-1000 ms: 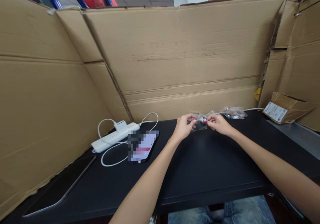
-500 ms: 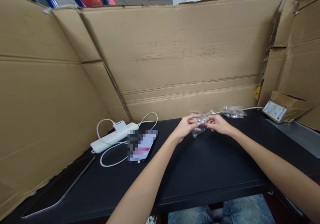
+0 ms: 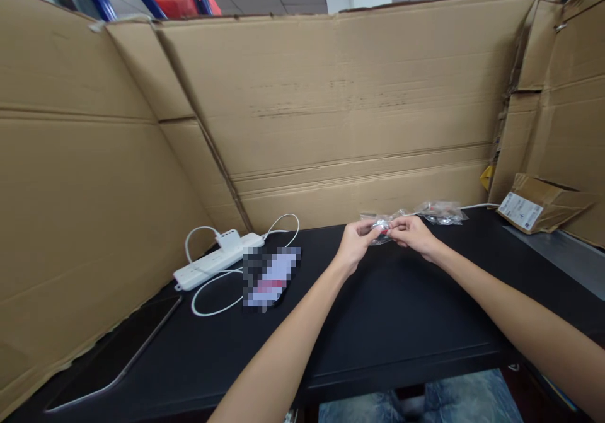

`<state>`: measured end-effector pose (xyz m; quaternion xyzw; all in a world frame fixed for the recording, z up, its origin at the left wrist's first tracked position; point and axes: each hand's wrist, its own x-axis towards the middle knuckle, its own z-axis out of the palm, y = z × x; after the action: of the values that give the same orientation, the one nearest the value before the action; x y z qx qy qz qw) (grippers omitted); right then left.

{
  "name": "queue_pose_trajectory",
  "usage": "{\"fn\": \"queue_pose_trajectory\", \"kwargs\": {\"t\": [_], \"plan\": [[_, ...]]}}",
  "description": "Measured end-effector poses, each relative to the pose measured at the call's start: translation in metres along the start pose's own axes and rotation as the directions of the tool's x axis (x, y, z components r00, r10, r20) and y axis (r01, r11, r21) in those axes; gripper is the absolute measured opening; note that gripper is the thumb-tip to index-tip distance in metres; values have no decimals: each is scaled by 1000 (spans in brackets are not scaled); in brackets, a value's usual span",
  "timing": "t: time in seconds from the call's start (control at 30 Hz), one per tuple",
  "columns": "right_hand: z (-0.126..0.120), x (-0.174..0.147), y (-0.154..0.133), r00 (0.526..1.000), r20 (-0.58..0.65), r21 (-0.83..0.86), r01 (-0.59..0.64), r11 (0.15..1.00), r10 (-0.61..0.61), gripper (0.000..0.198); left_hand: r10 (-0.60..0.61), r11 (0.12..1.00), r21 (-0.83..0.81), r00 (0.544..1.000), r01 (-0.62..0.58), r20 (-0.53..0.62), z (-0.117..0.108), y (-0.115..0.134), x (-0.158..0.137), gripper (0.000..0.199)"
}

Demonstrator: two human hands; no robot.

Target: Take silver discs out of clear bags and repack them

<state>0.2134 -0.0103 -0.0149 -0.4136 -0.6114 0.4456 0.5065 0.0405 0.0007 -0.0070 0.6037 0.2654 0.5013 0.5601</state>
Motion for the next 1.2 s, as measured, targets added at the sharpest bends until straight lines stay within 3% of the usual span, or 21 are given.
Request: {"fn": "queue_pose_trajectory", "kwargs": {"t": [0.17,0.47,0.77,1.2], "plan": [[3,-2,0,999,-16,51,-31,998,32,17,-20,996,-80,998,25,61,3,-5,-2,36],[0,0,-1,998,-57,81,-36,996,41,23,-93,994,-59,996,93,1,-5,5,2,39],[-7,-2,-6,999,-30,-4,-46,999,46,28,-53,997,-60,996,58,75,-3,0,-1,42],[-10,-2,-8,996,-16,-136,-85,987,83,24,-47,997,60,999,47,11,-1,-8,-2,42]]}}
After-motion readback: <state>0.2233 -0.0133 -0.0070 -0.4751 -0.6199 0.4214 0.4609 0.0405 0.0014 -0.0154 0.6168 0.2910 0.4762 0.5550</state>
